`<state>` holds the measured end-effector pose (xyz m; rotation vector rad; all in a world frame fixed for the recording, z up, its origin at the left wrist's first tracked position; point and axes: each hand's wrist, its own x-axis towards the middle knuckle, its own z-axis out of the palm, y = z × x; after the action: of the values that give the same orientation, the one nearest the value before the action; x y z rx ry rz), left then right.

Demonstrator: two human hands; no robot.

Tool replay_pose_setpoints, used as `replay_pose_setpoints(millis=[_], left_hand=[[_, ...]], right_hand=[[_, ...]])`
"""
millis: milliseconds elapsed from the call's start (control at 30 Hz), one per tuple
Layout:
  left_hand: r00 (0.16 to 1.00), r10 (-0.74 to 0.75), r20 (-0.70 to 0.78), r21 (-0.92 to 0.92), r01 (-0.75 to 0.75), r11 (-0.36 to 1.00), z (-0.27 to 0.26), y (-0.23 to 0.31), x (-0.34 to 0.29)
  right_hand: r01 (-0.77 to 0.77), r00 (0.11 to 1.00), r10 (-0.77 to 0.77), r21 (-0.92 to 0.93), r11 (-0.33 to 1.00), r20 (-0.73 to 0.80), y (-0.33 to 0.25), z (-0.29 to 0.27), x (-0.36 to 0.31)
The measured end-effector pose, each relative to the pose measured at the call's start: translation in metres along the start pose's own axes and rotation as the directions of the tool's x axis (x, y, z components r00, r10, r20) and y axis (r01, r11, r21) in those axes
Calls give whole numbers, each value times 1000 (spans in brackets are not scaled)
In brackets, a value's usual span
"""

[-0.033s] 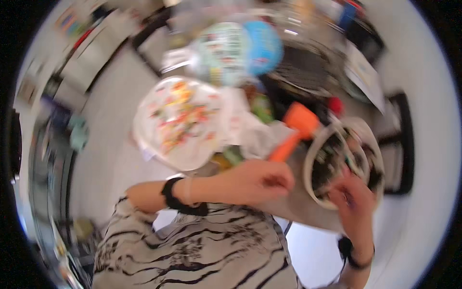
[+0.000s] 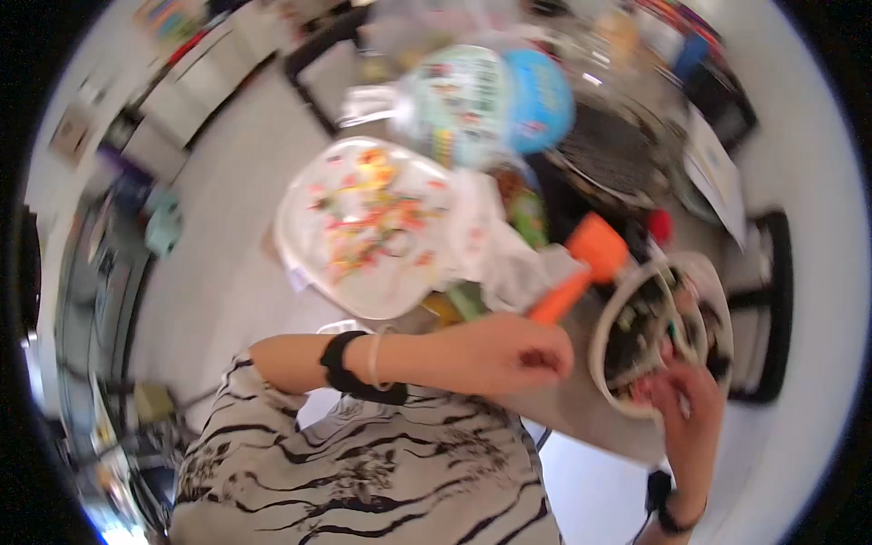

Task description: The person sorts various hair ties and clips into a heart-shaped tray and a small plastic container.

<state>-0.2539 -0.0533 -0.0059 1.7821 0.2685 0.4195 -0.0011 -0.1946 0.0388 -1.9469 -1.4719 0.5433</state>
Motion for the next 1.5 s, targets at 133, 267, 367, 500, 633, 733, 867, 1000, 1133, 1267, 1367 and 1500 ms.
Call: replay_pose_setpoints(millis=[133, 267, 367, 500, 633, 733, 867, 1000, 1133, 1267, 1367, 1500], left_hand=[[1000, 18, 4, 124, -18, 992, -24, 4, -38], [977, -137, -162, 89, 153, 984, -40, -1, -89], [934, -181, -309, 160, 239, 958, -57, -10, -121], [861, -71, -503, 362, 285, 888, -79, -25, -159], [702, 71, -708, 515, 446, 732, -124, -34, -187], [648, 99, -755, 551, 545, 632, -159, -47, -197], [683, 52, -728, 574, 568, 590, -170, -58, -193], [715, 68, -695, 617, 546, 566, -164, -65, -188], [607, 57, -792, 468, 545, 695, -167, -37, -190], [585, -72, -807, -30, 81, 996, -151, 10, -175], [692, -105, -714, -206, -65, 976, -95, 25, -147], [742, -119, -660, -423, -236, 875, -56, 8, -126]], right_hand=[[23, 994, 7, -286, 958, 106, 24, -28, -6], [184, 954, -44, -464, 866, 297, 43, -26, -8], [101, 976, 11, -496, 863, 219, 8, -23, 9], [266, 956, -165, -478, 837, 243, -51, 3, 45], [592, 793, -435, -373, 714, 426, -103, 44, 87], [767, 627, -551, -314, 559, 550, -141, 80, 112], [903, 410, -654, -184, 387, 636, -181, 126, 134], [938, 314, -648, -123, 324, 693, -195, 161, 137], [966, 238, -650, -104, 238, 722, -203, 171, 133], [878, 374, -793, 92, 470, 481, -203, 173, 130], [579, 573, -629, 284, 764, 526, -214, 163, 111], [280, 690, -384, 262, 923, 614, -183, 146, 88]])
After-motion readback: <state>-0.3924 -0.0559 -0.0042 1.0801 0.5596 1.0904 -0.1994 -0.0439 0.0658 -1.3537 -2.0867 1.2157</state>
